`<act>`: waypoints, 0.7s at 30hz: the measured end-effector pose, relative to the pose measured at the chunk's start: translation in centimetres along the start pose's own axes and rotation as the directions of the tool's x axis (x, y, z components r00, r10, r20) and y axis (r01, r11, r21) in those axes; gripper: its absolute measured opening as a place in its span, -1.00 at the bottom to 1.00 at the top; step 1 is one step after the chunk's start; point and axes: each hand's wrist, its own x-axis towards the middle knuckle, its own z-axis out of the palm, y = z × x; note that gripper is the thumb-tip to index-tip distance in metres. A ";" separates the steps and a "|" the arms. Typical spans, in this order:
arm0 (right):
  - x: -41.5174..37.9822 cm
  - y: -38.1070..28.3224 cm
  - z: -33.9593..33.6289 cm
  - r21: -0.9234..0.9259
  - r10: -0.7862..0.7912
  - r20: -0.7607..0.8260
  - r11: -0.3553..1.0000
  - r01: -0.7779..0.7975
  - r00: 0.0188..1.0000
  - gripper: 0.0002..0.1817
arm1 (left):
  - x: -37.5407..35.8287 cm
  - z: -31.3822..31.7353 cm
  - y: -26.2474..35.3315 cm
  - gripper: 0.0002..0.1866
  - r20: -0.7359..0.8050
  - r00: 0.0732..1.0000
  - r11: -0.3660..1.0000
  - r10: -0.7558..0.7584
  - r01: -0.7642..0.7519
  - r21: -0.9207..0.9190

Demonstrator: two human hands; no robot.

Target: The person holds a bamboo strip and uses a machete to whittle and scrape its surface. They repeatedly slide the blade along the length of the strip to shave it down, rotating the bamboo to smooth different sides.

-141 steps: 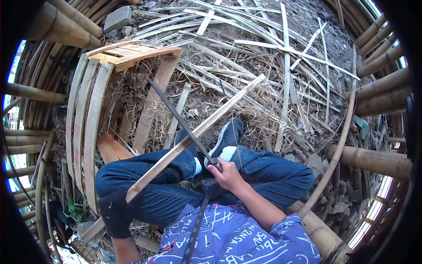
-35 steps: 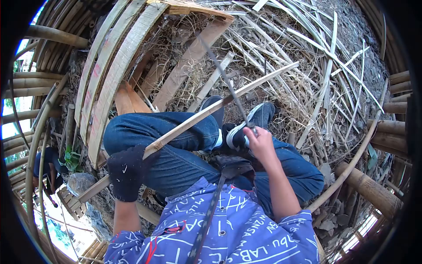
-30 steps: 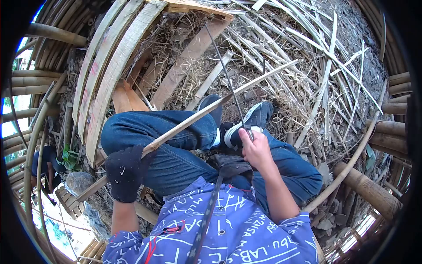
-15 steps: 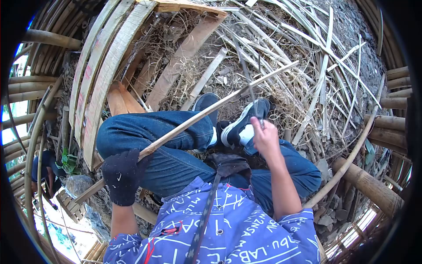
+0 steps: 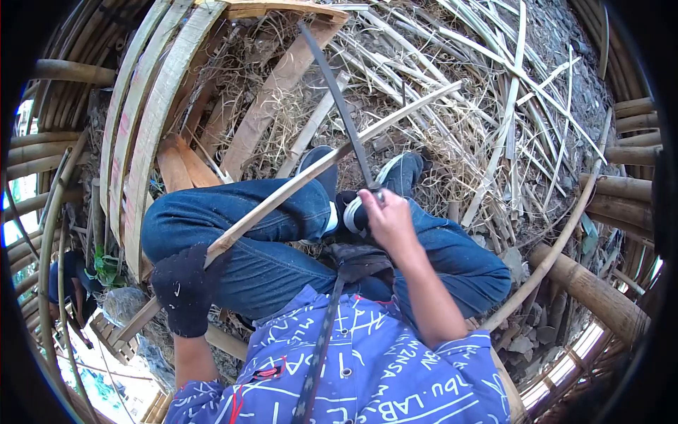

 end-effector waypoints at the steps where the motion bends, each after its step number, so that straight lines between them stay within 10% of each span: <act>1: -0.5 -0.5 0.4 0.098 0.025 0.042 0.995 -0.029 0.999 -0.46 | 0.0 0.1 -0.1 -0.71 0.011 1.000 1.000 -0.010 0.010 -0.007; 10: 1.9 -0.1 0.9 -0.075 -0.170 -0.124 0.984 0.162 0.977 -0.51 | 0.3 -0.1 0.0 -0.72 0.023 1.000 1.000 0.010 -0.010 0.008; 12: 0.6 -1.8 1.5 0.154 -0.085 -0.017 0.984 0.086 0.996 -0.55 | 0.2 -0.2 -0.1 -0.72 -0.001 1.000 0.999 0.016 -0.016 0.035; 21: 1.9 -1.0 0.0 -0.014 -0.051 -0.045 0.999 0.051 0.998 -0.46 | 0.2 -0.3 -0.2 -0.71 0.011 1.000 1.000 0.027 -0.027 -0.005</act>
